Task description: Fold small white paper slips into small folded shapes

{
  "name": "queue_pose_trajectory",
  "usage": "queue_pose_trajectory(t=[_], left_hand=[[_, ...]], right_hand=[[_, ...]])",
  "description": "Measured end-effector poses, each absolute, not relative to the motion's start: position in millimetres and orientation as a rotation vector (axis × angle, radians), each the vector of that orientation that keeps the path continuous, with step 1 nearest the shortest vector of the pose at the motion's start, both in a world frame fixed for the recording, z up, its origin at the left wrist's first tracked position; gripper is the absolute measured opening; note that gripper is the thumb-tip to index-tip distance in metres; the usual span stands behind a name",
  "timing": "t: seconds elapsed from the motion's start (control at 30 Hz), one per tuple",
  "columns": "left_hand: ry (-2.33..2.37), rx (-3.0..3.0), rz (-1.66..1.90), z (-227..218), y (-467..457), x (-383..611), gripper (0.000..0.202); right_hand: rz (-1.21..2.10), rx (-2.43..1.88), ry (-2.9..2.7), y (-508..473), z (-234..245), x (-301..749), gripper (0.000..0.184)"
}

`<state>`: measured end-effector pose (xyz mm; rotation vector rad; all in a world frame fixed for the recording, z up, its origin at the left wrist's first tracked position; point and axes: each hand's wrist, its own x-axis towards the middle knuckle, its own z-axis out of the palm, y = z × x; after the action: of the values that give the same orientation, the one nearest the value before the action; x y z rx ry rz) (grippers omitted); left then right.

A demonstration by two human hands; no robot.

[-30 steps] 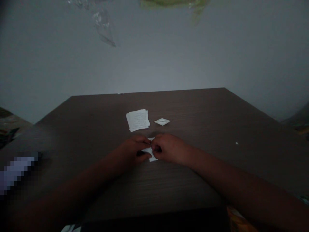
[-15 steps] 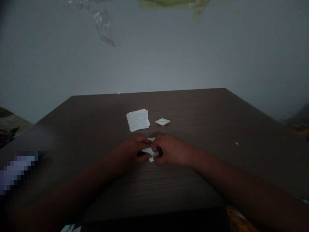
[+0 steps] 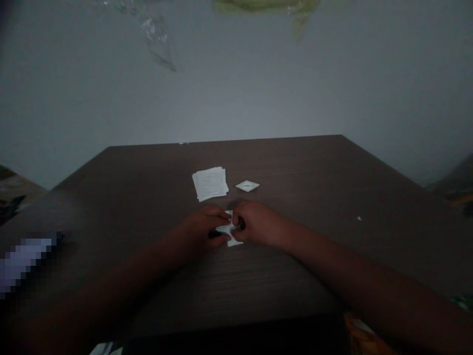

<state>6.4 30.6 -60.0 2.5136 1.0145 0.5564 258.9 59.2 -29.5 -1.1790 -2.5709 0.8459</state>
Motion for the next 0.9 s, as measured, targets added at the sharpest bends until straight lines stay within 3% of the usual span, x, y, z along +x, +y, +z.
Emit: queue_pose_trajectory(t=[0.33, 0.67, 0.9], left_hand=[[1.082, 2.514, 0.518, -51.1, 26.1, 6.7, 0.029], [1.185, 2.467, 0.454, -45.7, 23.6, 3.2, 0.071], [1.221, 2.43, 0.381, -43.4, 27.1, 3.0, 0.075]], right_hand=[[0.737, -1.221, -2.511, 74.5, -43.6, 257.1, 0.013], [0.583, -1.081, -2.433, 71.0, -59.8, 265.6, 0.006], [0.602, -1.017, -2.434, 64.9, -59.3, 264.3, 0.01]])
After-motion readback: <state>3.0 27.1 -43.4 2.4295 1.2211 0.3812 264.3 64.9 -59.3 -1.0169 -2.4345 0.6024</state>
